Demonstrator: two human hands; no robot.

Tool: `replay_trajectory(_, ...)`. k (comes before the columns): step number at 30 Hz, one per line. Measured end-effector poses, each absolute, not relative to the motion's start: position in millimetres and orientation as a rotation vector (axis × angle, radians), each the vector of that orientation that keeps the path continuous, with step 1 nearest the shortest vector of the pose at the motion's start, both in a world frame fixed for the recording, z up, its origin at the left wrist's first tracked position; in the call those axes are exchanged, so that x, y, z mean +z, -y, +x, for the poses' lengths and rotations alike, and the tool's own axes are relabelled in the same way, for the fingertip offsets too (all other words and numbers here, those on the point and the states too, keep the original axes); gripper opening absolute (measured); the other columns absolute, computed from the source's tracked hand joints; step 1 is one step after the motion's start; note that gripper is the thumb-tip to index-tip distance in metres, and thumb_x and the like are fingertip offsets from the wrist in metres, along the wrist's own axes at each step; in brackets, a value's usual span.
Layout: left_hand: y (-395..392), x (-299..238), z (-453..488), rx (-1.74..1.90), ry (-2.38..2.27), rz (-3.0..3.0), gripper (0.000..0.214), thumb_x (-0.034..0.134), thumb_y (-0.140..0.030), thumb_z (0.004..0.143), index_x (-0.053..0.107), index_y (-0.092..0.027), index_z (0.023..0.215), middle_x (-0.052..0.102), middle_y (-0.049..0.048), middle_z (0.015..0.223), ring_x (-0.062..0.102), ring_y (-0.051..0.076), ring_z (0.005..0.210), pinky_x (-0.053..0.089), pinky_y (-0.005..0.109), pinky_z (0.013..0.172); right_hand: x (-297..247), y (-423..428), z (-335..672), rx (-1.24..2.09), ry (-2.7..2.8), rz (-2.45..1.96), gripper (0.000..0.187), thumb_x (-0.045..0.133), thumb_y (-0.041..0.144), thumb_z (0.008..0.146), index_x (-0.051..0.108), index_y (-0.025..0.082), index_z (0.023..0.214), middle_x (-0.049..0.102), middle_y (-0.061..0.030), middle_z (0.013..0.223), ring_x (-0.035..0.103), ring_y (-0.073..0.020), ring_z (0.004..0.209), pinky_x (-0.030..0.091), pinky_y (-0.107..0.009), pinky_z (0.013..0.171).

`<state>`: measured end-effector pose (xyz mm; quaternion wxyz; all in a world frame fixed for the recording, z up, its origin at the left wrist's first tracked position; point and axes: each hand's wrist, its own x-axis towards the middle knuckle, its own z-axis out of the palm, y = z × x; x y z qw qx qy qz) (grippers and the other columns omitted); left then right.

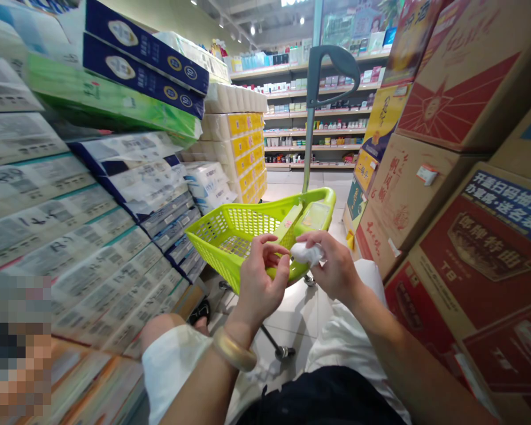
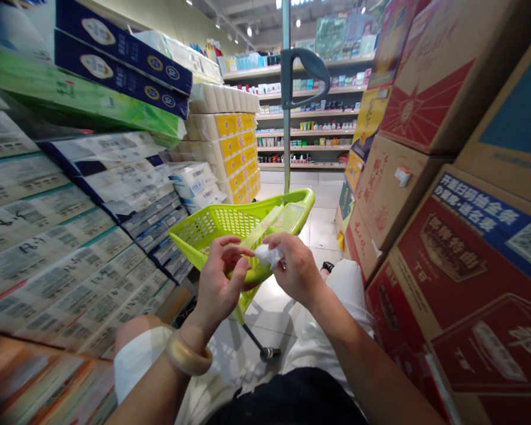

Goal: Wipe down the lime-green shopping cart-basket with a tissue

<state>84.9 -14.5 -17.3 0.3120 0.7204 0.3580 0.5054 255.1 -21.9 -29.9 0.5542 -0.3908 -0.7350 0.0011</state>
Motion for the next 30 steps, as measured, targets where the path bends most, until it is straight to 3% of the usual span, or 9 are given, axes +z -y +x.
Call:
replay_trajectory(3,15.3,-17.8,83.8,1.351,-0.978,1.99,0.029,0.053,-0.032,0.087,0.044,-0.023,0.112,0.062,-0.0013,0.082,0.059,0.012,0.066,0.05,0.028,0.067,-23.4,28.3,249.4,0.035,1.914,-0.935,0.046,0.046,0.006,0.074,0.059,0.025,0.114,0.067,-0.0042,0.116,0.062,-0.0211,0.107,0.046,-0.039,0.094)
replay_trajectory(6,15.1,-21.0,79.0,1.429,-0.965,2.003,0.029,0.05,-0.033,0.088,0.044,-0.023,0.114,0.059,-0.0023,0.079,0.058,0.012,0.066,0.049,0.026,0.065,-16.2,37.7,238.6,0.061,2.065,-0.921,0.038,0.052,0.02,0.081,0.061,0.026,0.118,0.064,-0.0033,0.123,0.058,-0.0229,0.111,0.038,-0.042,0.1)
replay_trajectory(10,14.4,-25.6,72.9,1.445,-0.912,1.997,0.027,0.048,-0.033,0.089,0.044,-0.023,0.114,0.06,-0.0014,0.08,0.059,0.012,0.067,0.049,0.027,0.066,-22.4,31.1,234.6,-0.033,1.93,-0.983,0.02,0.051,0.027,0.091,0.066,0.025,0.103,0.066,-0.0041,0.111,0.059,-0.0213,0.104,0.036,-0.041,0.099)
replay_trajectory(14,13.8,-26.1,70.9,1.474,-0.922,2.005,0.025,0.046,-0.033,0.09,0.046,-0.023,0.113,0.059,-0.0014,0.077,0.058,0.013,0.067,0.048,0.027,0.066,-33.7,17.3,235.7,-0.11,1.735,-1.109,0.021,0.044,0.017,0.092,0.063,0.023,0.091,0.064,-0.0055,0.102,0.058,-0.021,0.102,0.037,-0.041,0.095)
replay_trajectory(18,14.9,-21.5,68.1,1.466,-0.923,2.177,0.014,0.047,-0.031,0.089,0.056,-0.021,0.086,0.055,-0.0003,0.072,0.054,0.014,0.067,0.044,0.028,0.063,-33.2,25.6,224.6,-0.064,1.769,-1.041,0.017,0.043,0.016,0.091,0.059,0.023,0.092,0.064,-0.0045,0.096,0.057,-0.0206,0.098,0.038,-0.04,0.093)
replay_trajectory(21,16.0,-17.7,63.5,1.471,-0.893,2.248,0.025,0.048,-0.031,0.088,0.054,-0.021,0.067,0.05,0.0001,0.067,0.051,0.014,0.065,0.041,0.029,0.06,-29.2,28.5,222.6,-0.049,1.864,-1.007,0.016,0.044,0.018,0.093,0.058,0.024,0.089,0.065,-0.0023,0.094,0.058,-0.0191,0.098,0.033,-0.041,0.101)
replay_trajectory(24,16.2,-15.9,58.8,1.492,-0.879,2.2,0.03,0.046,-0.032,0.089,0.054,-0.02,0.063,0.05,0.0004,0.064,0.05,0.014,0.062,0.039,0.029,0.058,-28.0,18.4,231.4,-0.089,1.829,-1.061,0.019,0.043,0.016,0.093,0.059,0.024,0.088,0.067,-0.0018,0.098,0.058,-0.0189,0.101,0.029,-0.043,0.104)
replay_trajectory(30,16.2,-16.4,52.3,1.482,-0.88,2.169,0.036,0.043,-0.036,0.091,0.057,-0.02,0.062,0.052,0.0012,0.062,0.05,0.014,0.06,0.038,0.03,0.057,-33.2,20.0,225.5,-0.046,1.784,-0.969,0.019,0.045,0.015,0.09,0.062,0.024,0.093,0.065,-0.0045,0.099,0.057,-0.0209,0.103,0.039,-0.04,0.098)
